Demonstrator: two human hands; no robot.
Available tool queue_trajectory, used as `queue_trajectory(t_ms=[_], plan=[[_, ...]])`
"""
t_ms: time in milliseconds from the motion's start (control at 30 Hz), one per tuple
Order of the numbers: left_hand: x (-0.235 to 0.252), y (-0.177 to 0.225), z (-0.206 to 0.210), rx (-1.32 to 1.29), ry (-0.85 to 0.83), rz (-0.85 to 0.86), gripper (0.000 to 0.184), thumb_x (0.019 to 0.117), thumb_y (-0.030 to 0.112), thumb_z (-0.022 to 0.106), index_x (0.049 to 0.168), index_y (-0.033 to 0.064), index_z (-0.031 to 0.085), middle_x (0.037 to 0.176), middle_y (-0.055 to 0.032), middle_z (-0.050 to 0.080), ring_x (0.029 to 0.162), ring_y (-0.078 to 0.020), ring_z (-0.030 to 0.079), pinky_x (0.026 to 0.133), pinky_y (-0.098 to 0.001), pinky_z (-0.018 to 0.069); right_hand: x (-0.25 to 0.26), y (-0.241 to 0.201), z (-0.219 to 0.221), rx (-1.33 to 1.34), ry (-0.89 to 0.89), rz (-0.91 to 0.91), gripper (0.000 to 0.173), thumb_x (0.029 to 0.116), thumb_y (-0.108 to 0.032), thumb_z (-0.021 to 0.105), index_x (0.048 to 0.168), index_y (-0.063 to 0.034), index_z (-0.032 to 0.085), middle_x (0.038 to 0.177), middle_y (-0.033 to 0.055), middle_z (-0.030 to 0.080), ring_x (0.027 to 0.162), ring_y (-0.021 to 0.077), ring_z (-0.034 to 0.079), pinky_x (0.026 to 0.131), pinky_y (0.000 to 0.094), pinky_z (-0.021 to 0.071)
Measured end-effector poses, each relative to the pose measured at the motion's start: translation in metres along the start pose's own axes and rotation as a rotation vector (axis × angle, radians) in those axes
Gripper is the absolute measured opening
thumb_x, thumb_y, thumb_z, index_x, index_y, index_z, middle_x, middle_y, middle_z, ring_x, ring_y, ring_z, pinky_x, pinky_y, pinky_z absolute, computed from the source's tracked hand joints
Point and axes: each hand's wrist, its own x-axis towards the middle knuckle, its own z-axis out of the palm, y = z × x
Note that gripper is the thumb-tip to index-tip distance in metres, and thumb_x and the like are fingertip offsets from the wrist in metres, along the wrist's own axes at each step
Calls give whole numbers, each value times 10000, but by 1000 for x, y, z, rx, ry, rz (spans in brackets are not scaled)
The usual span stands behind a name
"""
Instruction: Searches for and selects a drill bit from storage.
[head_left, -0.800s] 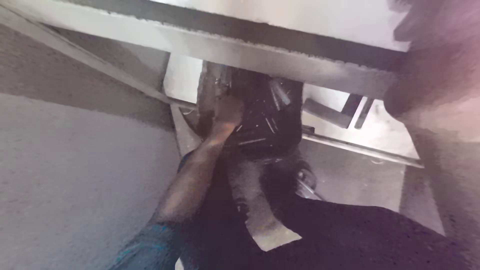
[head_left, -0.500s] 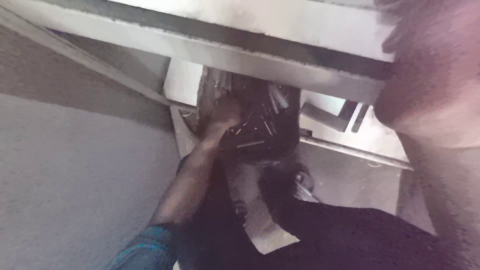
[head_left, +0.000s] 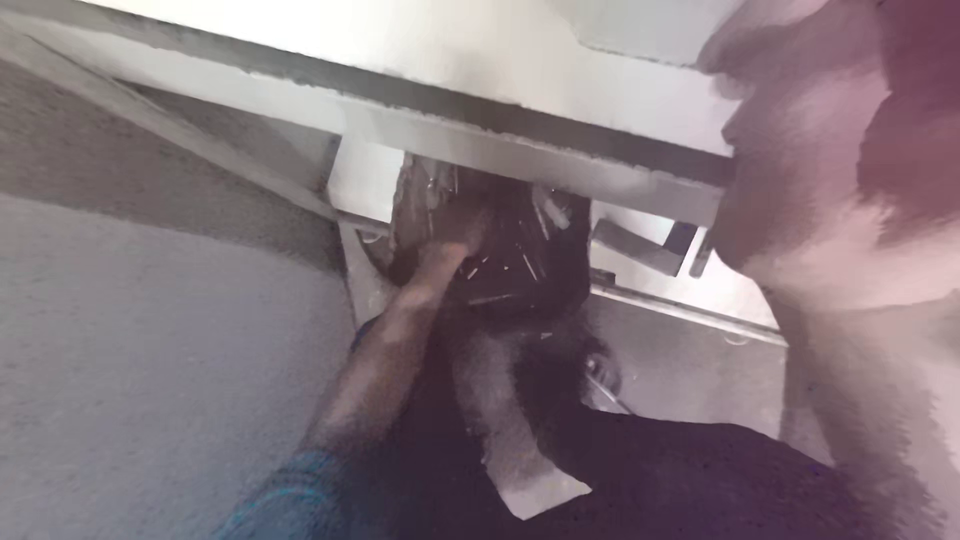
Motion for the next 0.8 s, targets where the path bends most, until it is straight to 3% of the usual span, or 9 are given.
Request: queue_trajectory(t_ms=[100,200,300,367,433,533,633,733,800], plan=[[-4,0,-5,15,-12,48,462,943,154,685,1376,29,584,1374,-271,578,1263,-478,552,1006,-676,438,1,1,0,33,8,-49,278,995,-185,531,861,-9,699,778,51,692,690,14,604,604,204,455],[-7,-4,-9,47,-20,132,511,887,225,746,1348,50,612,1390,-259,567,1310,-470,511,1016,-684,419,1,3,0,32,-5,-74,282,1006,-191,513,878,-6,683,781,52,677,697,20,591,615,206,453],[-7,-13,-9,-27,22,85,527,834,272,792,1277,23,648,1353,-259,591,1279,-456,546,986,-682,456,2,4,-1,10,-15,-95,278,998,-195,507,904,-12,693,794,67,687,710,45,603,636,235,463],[-14,-22,-17,-63,45,63,538,859,278,781,1329,61,635,1359,-231,608,1290,-423,559,1039,-660,436,2,4,0,4,-2,-111,263,992,-182,515,900,-16,697,789,72,685,704,52,601,630,238,455],[-12,-36,-16,-99,121,86,501,832,266,785,1291,107,661,1299,-187,653,1259,-384,587,1052,-653,423,3,6,0,-1,8,-132,257,982,-180,516,896,-21,699,789,82,692,706,82,616,628,260,461],[-8,-55,-18,-288,162,209,341,823,270,812,1128,141,732,1102,-135,723,1095,-334,664,959,-652,484,5,5,1,-2,23,-145,238,963,-161,524,886,-23,701,775,90,688,698,111,622,622,284,468],[-16,-59,-27,-650,158,327,299,837,200,843,1073,71,712,983,-68,718,882,-161,688,816,-403,588,6,4,1,0,29,-160,225,948,-137,533,873,-11,703,785,110,689,717,149,634,624,311,493],[-38,-49,-38,-1033,98,389,341,824,80,824,1120,57,656,955,11,703,779,-30,644,685,-216,555,7,2,1,-8,27,-163,228,948,-118,526,865,4,700,784,122,685,724,156,628,631,309,485],[-52,-41,-43,-1165,33,465,419,805,19,807,1177,68,619,998,37,724,863,-16,680,763,-203,584,8,2,1,-17,29,-169,231,940,-116,523,849,3,699,779,129,685,723,166,628,627,316,483]])
